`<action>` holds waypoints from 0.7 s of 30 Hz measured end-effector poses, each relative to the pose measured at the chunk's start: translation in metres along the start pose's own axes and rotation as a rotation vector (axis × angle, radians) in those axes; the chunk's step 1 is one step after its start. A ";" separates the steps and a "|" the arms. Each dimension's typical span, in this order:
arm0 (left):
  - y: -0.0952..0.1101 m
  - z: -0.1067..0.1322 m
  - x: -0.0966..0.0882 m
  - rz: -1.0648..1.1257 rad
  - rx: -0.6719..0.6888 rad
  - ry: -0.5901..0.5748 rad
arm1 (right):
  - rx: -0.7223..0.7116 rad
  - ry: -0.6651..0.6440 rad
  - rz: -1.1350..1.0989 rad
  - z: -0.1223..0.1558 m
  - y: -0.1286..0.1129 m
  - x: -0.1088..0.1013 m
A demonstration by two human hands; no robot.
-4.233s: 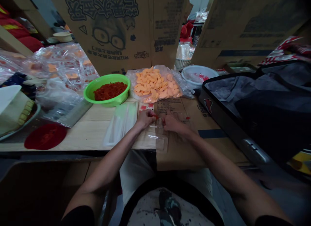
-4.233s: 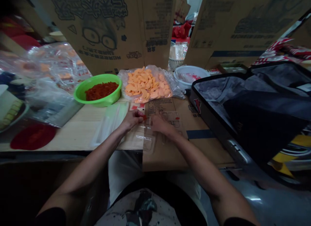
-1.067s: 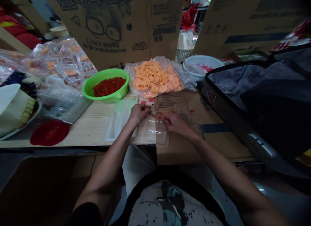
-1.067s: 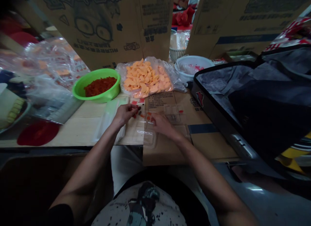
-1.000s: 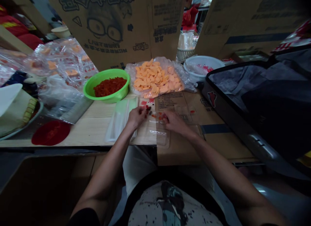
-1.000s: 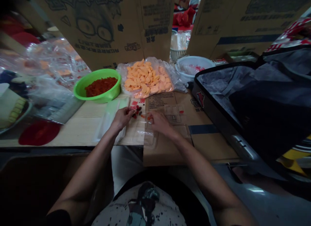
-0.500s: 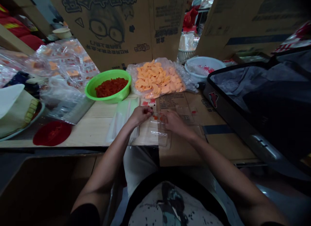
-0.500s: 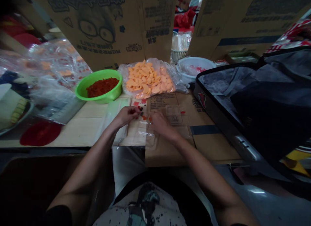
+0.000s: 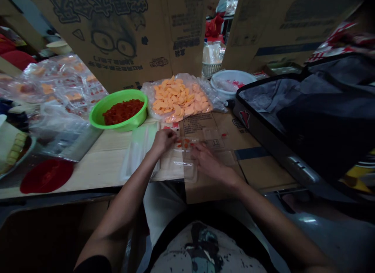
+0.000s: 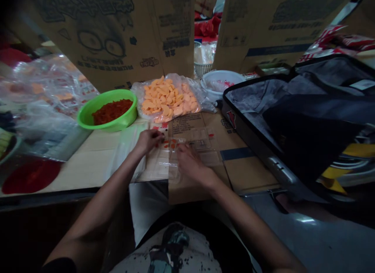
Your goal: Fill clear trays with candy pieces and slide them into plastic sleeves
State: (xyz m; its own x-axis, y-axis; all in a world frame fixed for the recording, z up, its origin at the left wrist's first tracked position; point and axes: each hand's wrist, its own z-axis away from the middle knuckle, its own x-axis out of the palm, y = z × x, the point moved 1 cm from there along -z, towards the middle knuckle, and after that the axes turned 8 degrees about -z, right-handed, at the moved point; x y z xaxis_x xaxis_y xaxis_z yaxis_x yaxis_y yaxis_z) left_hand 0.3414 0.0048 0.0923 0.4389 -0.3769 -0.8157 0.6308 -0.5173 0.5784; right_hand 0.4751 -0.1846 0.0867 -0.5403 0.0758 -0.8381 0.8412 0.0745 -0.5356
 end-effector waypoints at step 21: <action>0.109 -0.067 0.078 0.287 -0.098 -0.268 | 0.432 0.273 0.122 0.034 0.094 -0.056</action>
State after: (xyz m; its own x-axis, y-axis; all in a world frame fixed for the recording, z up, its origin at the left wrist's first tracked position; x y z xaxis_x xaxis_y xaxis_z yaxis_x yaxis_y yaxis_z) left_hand 0.4872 -0.0301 0.0913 0.4317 -0.6894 -0.5817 0.5702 -0.2911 0.7682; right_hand 0.5848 -0.2156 0.0799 -0.3754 0.3190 -0.8702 0.7995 -0.3636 -0.4782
